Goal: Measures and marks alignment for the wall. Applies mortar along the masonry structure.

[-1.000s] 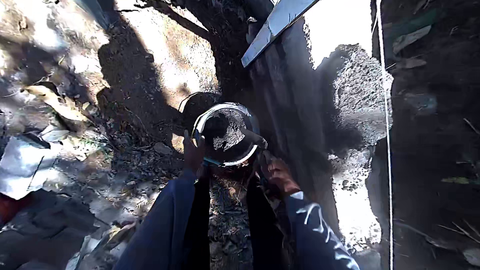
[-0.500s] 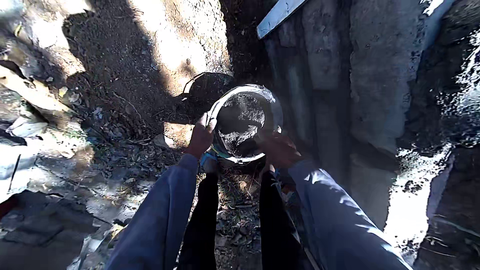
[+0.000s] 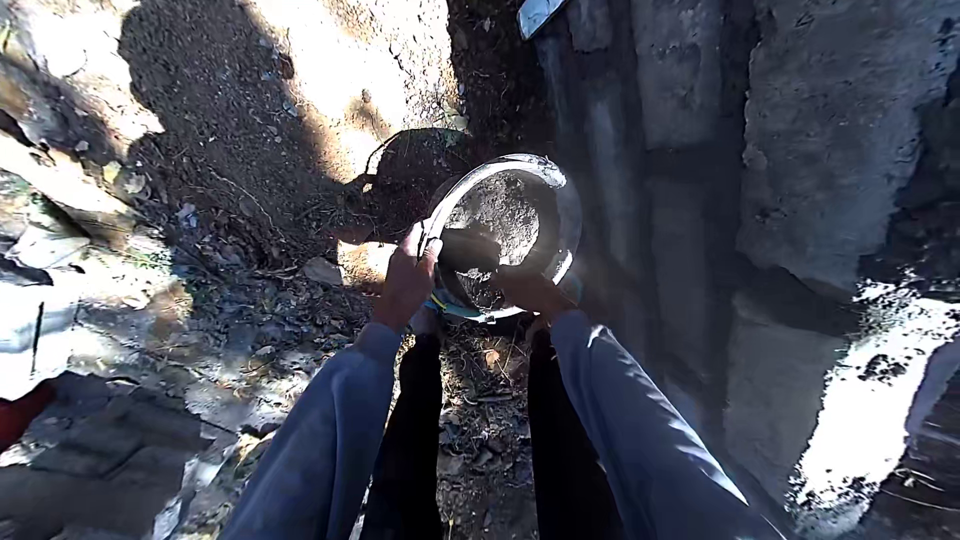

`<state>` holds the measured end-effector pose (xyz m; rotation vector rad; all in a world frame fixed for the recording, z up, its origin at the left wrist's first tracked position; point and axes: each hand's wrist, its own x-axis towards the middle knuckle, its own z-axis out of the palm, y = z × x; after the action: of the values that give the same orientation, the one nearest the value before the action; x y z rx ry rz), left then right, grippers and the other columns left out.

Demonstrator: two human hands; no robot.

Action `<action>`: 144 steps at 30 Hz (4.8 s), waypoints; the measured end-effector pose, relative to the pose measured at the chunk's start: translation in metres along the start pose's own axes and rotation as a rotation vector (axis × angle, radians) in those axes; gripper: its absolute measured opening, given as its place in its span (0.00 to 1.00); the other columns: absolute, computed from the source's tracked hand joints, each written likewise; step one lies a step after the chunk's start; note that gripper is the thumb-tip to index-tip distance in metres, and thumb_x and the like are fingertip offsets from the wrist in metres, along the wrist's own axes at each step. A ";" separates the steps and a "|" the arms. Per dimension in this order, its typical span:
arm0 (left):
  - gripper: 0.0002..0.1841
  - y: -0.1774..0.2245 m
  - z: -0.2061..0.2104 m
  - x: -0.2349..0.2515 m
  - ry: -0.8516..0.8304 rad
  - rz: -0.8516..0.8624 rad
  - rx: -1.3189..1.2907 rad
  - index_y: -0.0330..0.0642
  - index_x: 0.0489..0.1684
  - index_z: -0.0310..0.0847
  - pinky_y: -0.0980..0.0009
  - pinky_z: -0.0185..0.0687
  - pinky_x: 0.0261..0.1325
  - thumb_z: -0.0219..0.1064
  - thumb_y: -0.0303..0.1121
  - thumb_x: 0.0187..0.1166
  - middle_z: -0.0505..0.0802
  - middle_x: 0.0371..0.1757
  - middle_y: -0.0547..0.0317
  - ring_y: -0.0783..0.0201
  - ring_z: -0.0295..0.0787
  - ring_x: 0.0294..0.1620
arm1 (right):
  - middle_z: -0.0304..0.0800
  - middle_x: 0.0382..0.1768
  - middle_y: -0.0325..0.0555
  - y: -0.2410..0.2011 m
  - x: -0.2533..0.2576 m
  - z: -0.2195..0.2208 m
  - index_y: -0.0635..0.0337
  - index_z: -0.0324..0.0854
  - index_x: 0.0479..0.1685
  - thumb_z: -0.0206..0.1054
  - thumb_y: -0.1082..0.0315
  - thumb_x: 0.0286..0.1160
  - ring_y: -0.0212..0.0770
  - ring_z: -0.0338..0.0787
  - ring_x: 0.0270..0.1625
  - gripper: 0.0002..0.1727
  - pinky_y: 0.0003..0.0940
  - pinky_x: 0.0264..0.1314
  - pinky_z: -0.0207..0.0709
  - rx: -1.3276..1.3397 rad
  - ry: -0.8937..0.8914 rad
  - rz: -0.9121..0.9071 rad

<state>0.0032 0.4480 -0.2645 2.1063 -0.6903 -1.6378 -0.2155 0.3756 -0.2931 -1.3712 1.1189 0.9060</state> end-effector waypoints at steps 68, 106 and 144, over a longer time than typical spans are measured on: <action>0.27 -0.011 -0.011 0.027 0.084 0.044 -0.083 0.38 0.83 0.68 0.56 0.76 0.76 0.58 0.42 0.89 0.85 0.72 0.44 0.58 0.83 0.71 | 0.93 0.47 0.54 0.007 0.006 0.015 0.52 0.84 0.58 0.52 0.50 0.90 0.58 0.93 0.55 0.20 0.63 0.55 0.82 -0.223 0.252 -0.104; 0.20 -0.017 0.019 -0.017 -0.105 0.143 0.137 0.40 0.73 0.72 0.53 0.84 0.44 0.61 0.36 0.85 0.89 0.41 0.48 0.57 0.88 0.39 | 0.92 0.52 0.62 0.031 0.021 0.030 0.55 0.84 0.63 0.55 0.52 0.89 0.65 0.91 0.59 0.20 0.69 0.58 0.81 -0.160 0.233 0.154; 0.33 0.233 0.218 -0.151 0.144 0.164 -0.812 0.41 0.92 0.54 0.61 0.64 0.84 0.34 0.52 0.95 0.70 0.86 0.49 0.62 0.67 0.83 | 0.76 0.18 0.22 0.106 -0.491 -0.104 0.47 0.83 0.34 0.44 0.50 0.89 0.19 0.74 0.19 0.24 0.20 0.22 0.71 0.630 0.553 -0.288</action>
<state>-0.2716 0.3493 -0.0667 1.5026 -0.0978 -1.3385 -0.4540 0.3405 0.1601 -1.2168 1.4118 -0.0679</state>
